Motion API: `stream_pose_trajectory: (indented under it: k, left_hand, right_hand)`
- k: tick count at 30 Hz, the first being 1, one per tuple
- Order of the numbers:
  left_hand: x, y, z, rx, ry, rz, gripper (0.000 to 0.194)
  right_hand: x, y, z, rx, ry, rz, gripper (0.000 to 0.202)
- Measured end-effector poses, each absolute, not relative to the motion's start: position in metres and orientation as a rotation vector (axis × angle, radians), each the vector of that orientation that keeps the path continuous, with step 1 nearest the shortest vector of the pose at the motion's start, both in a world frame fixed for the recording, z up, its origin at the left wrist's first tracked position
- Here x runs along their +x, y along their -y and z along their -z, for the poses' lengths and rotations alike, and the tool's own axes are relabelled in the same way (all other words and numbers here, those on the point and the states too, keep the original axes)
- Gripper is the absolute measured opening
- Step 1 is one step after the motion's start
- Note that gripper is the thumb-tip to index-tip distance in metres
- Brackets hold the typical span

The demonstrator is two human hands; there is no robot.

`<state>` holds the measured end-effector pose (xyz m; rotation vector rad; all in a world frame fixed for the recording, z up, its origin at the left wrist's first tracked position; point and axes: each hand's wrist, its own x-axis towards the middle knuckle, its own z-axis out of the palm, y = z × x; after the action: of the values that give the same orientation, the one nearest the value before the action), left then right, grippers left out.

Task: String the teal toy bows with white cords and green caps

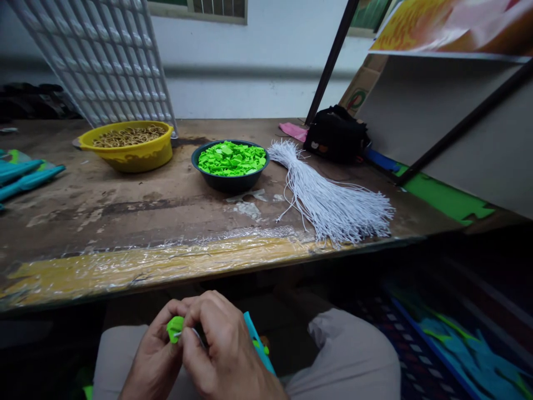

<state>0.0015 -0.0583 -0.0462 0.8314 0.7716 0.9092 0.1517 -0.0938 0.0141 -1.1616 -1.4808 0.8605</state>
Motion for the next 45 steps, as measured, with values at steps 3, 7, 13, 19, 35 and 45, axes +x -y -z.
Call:
stream_pose_trajectory:
  k: [3,7,13,19,35,45]
  left_hand:
    - [0.001,0.058,0.046,0.852,-0.773,-0.904,0.028]
    - [0.001,0.057,0.045,0.879,-0.774,-0.905,0.029]
    - [0.005,0.053,0.041,0.913,-0.749,-0.921,0.029]
    - [0.002,0.053,0.049,0.932,-0.757,-0.908,0.029]
    - [-0.005,0.05,0.04,1.107,-0.948,-0.836,0.031]
    - [0.009,0.037,0.015,1.157,-0.892,-0.872,0.041]
  right_hand:
    - [0.152,0.095,-0.015,-1.168,1.479,-0.876,0.013]
    - [0.152,0.095,-0.018,-1.179,1.464,-0.906,0.012]
    - [0.153,0.094,-0.019,-1.195,1.448,-0.905,0.013]
    - [0.154,0.094,-0.019,-1.208,1.468,-0.906,0.013]
    - [0.168,0.087,-0.019,-1.307,1.571,-0.944,0.018]
    - [0.172,0.075,-0.016,-1.098,2.14,-0.097,0.021]
